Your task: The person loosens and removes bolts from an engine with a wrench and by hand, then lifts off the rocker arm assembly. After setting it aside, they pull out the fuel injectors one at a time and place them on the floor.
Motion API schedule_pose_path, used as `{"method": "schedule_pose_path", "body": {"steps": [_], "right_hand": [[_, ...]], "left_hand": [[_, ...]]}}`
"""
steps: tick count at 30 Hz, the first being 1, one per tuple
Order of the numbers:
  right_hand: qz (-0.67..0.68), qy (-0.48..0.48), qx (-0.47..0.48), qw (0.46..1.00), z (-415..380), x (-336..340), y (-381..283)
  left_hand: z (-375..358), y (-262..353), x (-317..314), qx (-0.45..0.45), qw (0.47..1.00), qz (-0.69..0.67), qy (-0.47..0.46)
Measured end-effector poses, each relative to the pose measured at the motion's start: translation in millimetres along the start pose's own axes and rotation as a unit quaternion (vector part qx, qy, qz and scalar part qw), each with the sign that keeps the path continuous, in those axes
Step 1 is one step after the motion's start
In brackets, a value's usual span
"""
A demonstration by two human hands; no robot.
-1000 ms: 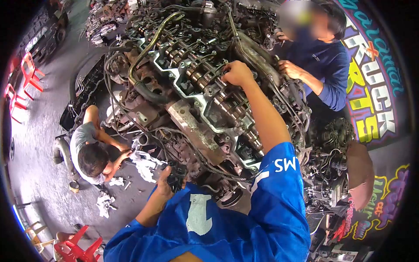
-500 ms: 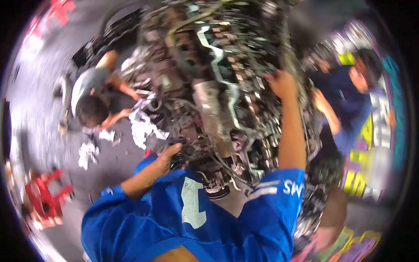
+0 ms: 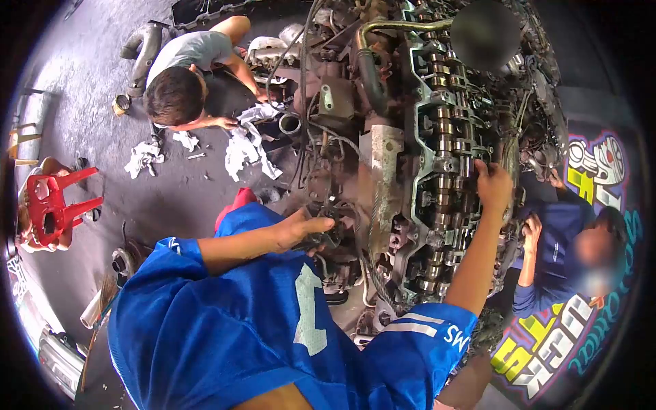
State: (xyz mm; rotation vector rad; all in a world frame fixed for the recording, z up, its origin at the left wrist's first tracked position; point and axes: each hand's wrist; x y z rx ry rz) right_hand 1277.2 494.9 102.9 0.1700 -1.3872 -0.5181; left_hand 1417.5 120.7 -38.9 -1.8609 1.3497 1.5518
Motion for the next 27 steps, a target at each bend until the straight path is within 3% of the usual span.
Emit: {"method": "schedule_pose_path", "body": {"steps": [2,4,5,9,14,16,21,25,27], "right_hand": [[-0.019,0.03,0.025,0.999,11.8,-2.7,9.6],[0.062,-0.015,0.077,0.995,6.6,10.0,6.3],[0.061,0.038,0.125,0.99,6.7,4.6,14.7],[-0.013,-0.018,0.022,1.0,-1.2,49.5,-21.5],[-0.097,0.018,0.071,0.993,7.4,21.0,3.3],[0.089,0.008,0.133,0.987,7.9,24.3,5.0],[-0.035,-0.052,-0.015,0.998,7.9,53.4,-19.3],[-0.098,-0.066,0.012,0.993,12.5,37.1,-9.8],[-0.014,-0.045,0.07,0.996,10.2,32.4,-6.1]], "left_hand": [[3.8,0.4,0.5,-0.012,1.0,-0.002,-0.029],[12.6,-0.8,3.5,0.005,1.0,0.013,-0.019],[17.3,-3.2,5.7,0.011,1.0,0.014,-0.008],[15.8,-4.4,-1.0,0.022,0.999,0.023,0.014],[10.2,1.8,-5.7,0.019,1.0,0.013,-0.008],[9.3,-0.5,-5.1,0.027,0.999,0.016,-0.006],[15.0,-14.6,7.5,0.043,0.999,0.011,-0.018],[8.0,-4.7,-4.6,0.005,0.999,0.01,-0.037],[6.1,-0.9,-6.2,-0.009,0.999,0.002,-0.039]]}}
Point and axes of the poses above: each hand's wrist, its own z-axis towards the middle knuckle, its own x-axis out of the back of the hand, y = z × x, and after that the axes turned 14 degrees about -z, right-handed
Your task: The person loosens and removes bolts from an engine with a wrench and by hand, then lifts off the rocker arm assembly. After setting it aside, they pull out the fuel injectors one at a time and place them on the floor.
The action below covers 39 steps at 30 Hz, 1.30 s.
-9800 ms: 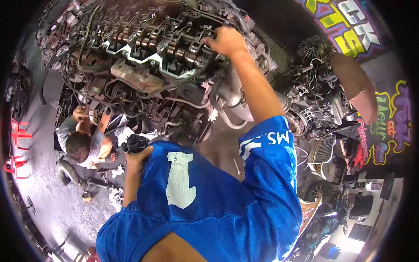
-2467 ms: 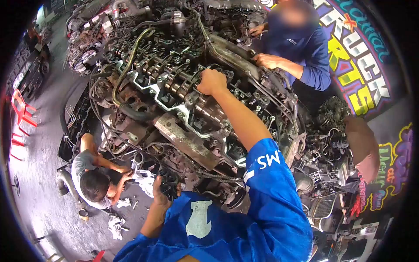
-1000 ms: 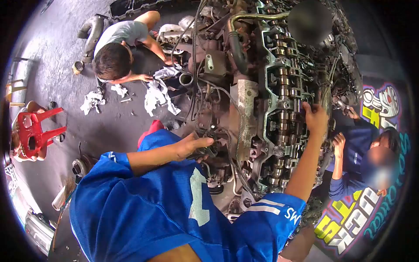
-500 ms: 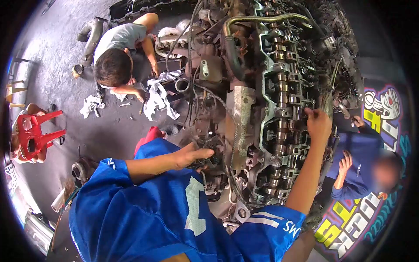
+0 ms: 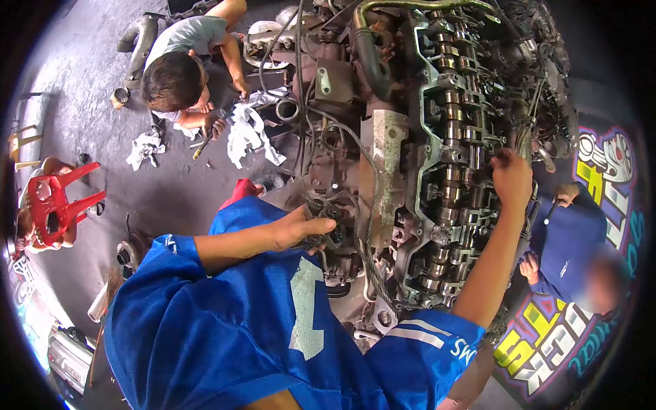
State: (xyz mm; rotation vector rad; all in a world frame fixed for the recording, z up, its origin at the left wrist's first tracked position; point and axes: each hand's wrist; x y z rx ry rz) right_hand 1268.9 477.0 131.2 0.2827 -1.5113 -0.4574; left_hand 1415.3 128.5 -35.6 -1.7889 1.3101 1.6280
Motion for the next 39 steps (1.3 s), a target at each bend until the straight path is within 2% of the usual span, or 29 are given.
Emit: {"method": "schedule_pose_path", "body": {"steps": [2,4,6,7,10,12,13,15,16,18,19,21,22,24,26,27,28,29,30,31,32,33,35,39], "right_hand": [[0.023,0.016,0.002,1.0,-1.9,2.0,-5.6],[0.043,0.034,0.001,0.998,-5.2,15.2,-21.0],[-0.091,-0.051,-0.131,0.986,-5.6,30.7,-42.0],[-0.091,-0.051,-0.131,0.986,-3.7,27.1,-40.6],[-0.077,-0.063,-0.103,0.99,0.4,0.0,-11.7],[0.124,0.025,0.055,0.99,-0.5,-9.9,4.9],[0.123,0.024,0.056,0.991,-0.9,-8.5,4.5],[0.044,-0.015,-0.035,0.998,-1.6,0.7,-3.4],[0.044,-0.015,-0.035,0.998,0.1,6.0,-10.6],[-0.058,-0.106,-0.121,0.985,4.5,13.6,-20.7],[-0.06,-0.105,-0.122,0.985,4.9,6.4,-10.9],[0.109,-0.03,0.028,0.993,3.2,-9.9,7.8],[0.107,-0.031,0.026,0.993,3.1,-11.8,9.2],[0.11,0.045,0.011,0.993,0.7,-11.8,8.8],[0.12,-0.043,-0.061,0.99,-1.4,6.3,-6.0],[0.062,-0.039,-0.059,0.996,0.6,-0.9,-2.2],[0.08,-0.013,-0.036,0.996,2.8,-21.6,12.6],[0.09,-0.053,-0.007,0.995,-1.0,3.1,-1.1],[0.184,-0.059,0.027,0.981,1.9,-7.7,10.9],[0.225,-0.008,0.05,0.973,1.3,-9.2,9.3],[0.252,0.024,0.065,0.965,1.3,-10.3,8.4],[0.278,0.031,0.041,0.959,1.9,-11.7,4.4],[0.202,-0.023,-0.011,0.979,1.0,-4.9,1.5],[0.116,-0.036,-0.053,0.991,3.9,-14.8,-7.8]], "left_hand": [[-2.1,0.9,0.2,0.016,0.999,0.021,0.041],[-0.5,-2.6,6.4,0.027,0.999,0.014,0.033],[-1.5,-2.8,8.9,0.034,0.999,0.008,0.025],[-3.6,-0.5,8.2,0.035,0.999,0.01,0.031],[-5.8,3.3,6.1,0.026,0.999,0.008,0.033],[-5.7,5.0,5.3,0.015,0.999,0.003,0.03],[-5.8,6.1,5.9,0.022,0.999,0.013,0.031],[-4.9,7.3,7.3,0.028,0.999,0.022,0.032],[-3.3,7.3,8.6,0.035,0.999,0.027,0.028],[-1.0,6.3,10.1,0.042,0.998,0.031,0.023],[0.1,5.8,10.8,0.041,0.999,0.027,0.018],[2.0,2.7,15.3,0.039,0.999,0.023,0.011],[2.7,0.7,18.4,0.054,0.998,0.035,0.029],[0.8,1.8,17.7,0.081,0.995,0.05,0.032],[-1.9,7.4,9.8,0.057,0.996,0.036,0.055],[-1.5,0.2,12.7,0.047,0.996,0.003,0.071],[-2.4,1.8,15.5,0.055,0.997,-0.023,0.043],[-4.9,7.8,6.9,0.035,0.997,-0.021,0.059],[-2.0,0.1,20.4,0.068,0.996,0.02,0.057],[-1.5,1.1,25.4,0.071,0.997,0.024,0.033],[-1.6,1.6,20.4,0.054,0.998,0.015,0.042],[-2.1,2.4,16.4,0.035,0.998,0.005,0.055],[-1.1,4.1,15.7,0.036,0.998,0.004,0.046],[-0.2,9.0,14.7,0.04,0.998,-0.018,0.046]]}}
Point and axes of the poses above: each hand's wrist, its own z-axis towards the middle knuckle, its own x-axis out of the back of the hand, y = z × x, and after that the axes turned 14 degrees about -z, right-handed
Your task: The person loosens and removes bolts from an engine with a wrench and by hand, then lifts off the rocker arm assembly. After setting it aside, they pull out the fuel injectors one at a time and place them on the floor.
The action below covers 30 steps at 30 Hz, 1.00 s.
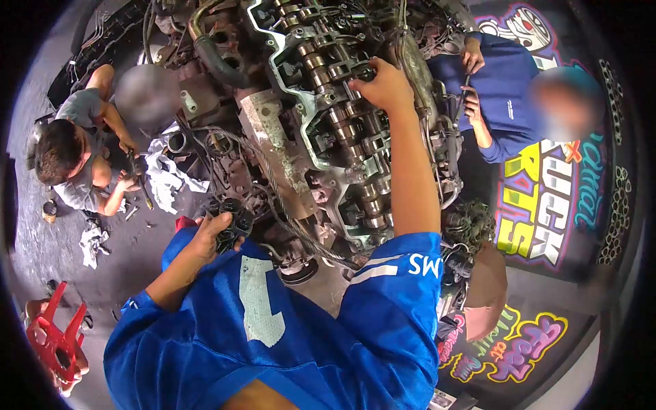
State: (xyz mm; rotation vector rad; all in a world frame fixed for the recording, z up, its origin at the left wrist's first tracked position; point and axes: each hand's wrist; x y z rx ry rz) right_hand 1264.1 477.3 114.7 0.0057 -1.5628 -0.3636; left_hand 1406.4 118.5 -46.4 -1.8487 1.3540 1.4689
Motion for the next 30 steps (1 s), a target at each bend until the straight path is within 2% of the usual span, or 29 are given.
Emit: {"method": "schedule_pose_path", "body": {"steps": [2,6,18,21,24,25,26,28,29,30], "right_hand": [[-0.089,-0.039,-0.069,0.993,-2.2,3.6,-12.1],[-0.12,-0.068,-0.085,0.987,2.9,-0.3,-15.0],[-0.061,-0.051,-0.037,0.996,11.9,-6.5,5.4],[0.051,-0.043,-0.024,0.997,13.5,10.9,11.8],[0.023,-0.054,-0.011,0.998,15.8,15.2,22.2],[0.042,-0.027,0.022,0.999,13.0,15.3,21.2],[0.041,-0.026,0.022,0.999,14.2,9.2,26.2],[0.155,-0.039,0.015,0.987,15.6,0.8,27.2],[0.155,-0.039,0.016,0.987,16.1,2.4,31.3],[0.186,-0.088,-0.028,0.978,9.3,19.3,17.0]], "left_hand": [[-0.7,0.2,0.6,-0.006,1.0,0.002,0.008],[-1.7,-2.1,7.2,-0.01,0.999,0.025,0.017],[-7.3,1.5,9.8,-0.023,0.999,0.019,0.024],[-7.0,3.4,8.0,-0.028,0.999,0.017,0.012],[-6.3,5.5,3.6,-0.022,0.999,0.038,0.023],[-4.7,3.8,5.5,-0.022,0.999,0.037,0.022],[-2.5,0.9,9.2,-0.015,0.999,0.035,0.014],[-1.3,-1.3,10.7,-0.008,0.999,0.033,0.007],[-1.3,-1.3,9.9,-0.008,0.999,0.036,0.011],[-1.4,-1.4,9.1,-0.007,0.999,0.039,0.015]]}}
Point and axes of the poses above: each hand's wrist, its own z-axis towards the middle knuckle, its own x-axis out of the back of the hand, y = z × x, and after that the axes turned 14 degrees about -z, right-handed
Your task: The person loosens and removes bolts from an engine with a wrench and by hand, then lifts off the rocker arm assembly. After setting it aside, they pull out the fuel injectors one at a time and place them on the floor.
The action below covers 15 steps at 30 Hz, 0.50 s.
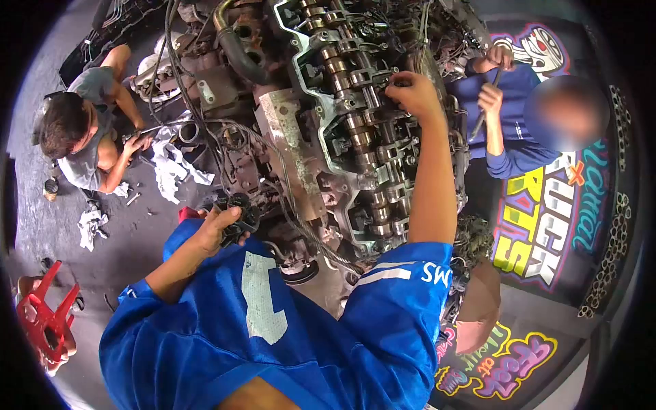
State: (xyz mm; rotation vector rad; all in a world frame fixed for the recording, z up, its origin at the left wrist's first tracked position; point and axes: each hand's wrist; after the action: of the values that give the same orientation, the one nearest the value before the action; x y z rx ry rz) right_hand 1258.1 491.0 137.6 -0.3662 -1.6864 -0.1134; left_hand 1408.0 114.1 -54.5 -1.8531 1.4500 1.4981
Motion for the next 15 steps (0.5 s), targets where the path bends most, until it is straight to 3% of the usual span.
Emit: {"method": "schedule_pose_path", "body": {"steps": [1,5,7,10,13,15], "right_hand": [[0.034,-0.042,-0.05,0.997,-5.3,4.6,-10.0],[0.015,-0.03,-0.019,0.999,1.7,5.4,-0.7],[0.083,-0.009,-0.047,0.995,3.1,8.9,-6.9],[0.054,-0.007,-0.08,0.995,6.3,28.7,-8.3],[0.12,0.016,-0.053,0.991,-10.0,39.2,-16.7],[0.081,0.046,-0.034,0.995,-35.3,51.2,-40.1]], "left_hand": [[0.1,0.0,-0.8,0.0,1.0,0.0,0.001],[-0.1,2.6,-7.0,-0.018,1.0,0.006,0.014],[0.2,3.7,-6.9,-0.018,0.999,0.015,0.026],[1.3,2.9,-6.1,-0.012,1.0,0.0,0.003],[1.2,4.9,-11.4,-0.041,0.999,0.0,-0.002],[0.0,5.5,-12.6,-0.025,1.0,-0.015,-0.007]]}}
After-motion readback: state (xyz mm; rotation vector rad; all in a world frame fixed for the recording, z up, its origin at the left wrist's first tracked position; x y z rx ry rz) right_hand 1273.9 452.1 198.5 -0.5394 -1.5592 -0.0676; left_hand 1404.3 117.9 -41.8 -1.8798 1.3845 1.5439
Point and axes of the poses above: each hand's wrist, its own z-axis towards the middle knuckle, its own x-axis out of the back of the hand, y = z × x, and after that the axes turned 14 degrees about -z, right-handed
